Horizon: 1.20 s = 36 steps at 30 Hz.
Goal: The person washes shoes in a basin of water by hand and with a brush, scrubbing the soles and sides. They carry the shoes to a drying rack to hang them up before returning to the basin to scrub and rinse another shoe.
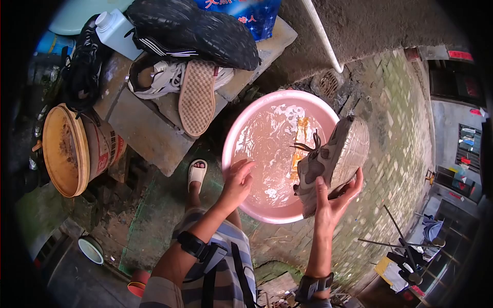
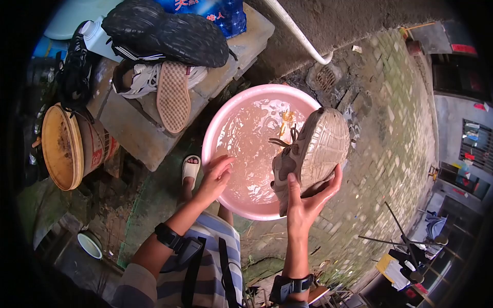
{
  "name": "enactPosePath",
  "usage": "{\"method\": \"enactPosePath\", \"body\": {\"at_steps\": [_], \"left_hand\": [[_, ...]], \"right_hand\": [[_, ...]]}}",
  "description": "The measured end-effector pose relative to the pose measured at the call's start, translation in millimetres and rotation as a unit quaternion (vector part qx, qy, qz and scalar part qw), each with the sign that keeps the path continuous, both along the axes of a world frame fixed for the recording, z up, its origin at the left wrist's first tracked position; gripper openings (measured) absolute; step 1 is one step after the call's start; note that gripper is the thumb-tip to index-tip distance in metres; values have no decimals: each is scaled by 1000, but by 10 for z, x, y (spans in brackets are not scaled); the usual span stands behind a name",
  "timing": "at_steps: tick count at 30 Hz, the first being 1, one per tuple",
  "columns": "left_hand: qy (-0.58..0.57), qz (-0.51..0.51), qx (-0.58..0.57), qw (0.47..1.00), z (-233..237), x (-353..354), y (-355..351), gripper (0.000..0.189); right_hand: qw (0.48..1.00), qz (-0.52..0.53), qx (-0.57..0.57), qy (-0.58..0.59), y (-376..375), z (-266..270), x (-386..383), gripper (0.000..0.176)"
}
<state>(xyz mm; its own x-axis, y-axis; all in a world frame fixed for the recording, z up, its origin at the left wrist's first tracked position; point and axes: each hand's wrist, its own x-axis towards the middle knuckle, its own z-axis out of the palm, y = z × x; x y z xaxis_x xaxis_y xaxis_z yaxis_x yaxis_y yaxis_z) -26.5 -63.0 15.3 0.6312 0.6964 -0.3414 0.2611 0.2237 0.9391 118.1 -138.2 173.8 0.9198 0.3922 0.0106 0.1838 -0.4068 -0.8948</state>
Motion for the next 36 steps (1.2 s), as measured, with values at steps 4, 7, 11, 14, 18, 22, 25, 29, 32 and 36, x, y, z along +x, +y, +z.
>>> {"method": "enactPosePath", "body": {"at_steps": [4,7,11,14,18,22,25,29,32,36], "left_hand": [[5,-1,25,1000,28,8,-19,33],[9,4,-19,1000,44,13,-84,33],[12,-9,14,1000,52,-2,-95,34],[14,-22,-19,999,128,13,-131,35],[-15,-23,-20,999,114,31,-248,35],[-22,-88,-51,995,226,65,-293,37],[-21,-98,-3,995,164,103,-386,39],[-32,-108,-26,993,214,134,-427,40],[-32,-139,-46,989,316,177,-443,42],[-57,-170,-35,983,336,211,-489,44]], "right_hand": [[1000,-2,-3,10,-72,-53,32,86],[1000,4,-18,11,-70,-83,47,85],[1000,-9,-13,-1,-96,-159,31,84],[973,30,-200,-110,-102,-134,21,86],[977,8,-173,-125,-172,-348,68,87],[968,7,-203,-144,-213,-379,10,88],[955,21,-252,-157,-221,-381,2,87],[976,-4,-148,-161,-263,-544,29,85],[942,29,-272,-194,-269,-507,-7,86],[919,13,-320,-230,-331,-508,-44,86]]}}
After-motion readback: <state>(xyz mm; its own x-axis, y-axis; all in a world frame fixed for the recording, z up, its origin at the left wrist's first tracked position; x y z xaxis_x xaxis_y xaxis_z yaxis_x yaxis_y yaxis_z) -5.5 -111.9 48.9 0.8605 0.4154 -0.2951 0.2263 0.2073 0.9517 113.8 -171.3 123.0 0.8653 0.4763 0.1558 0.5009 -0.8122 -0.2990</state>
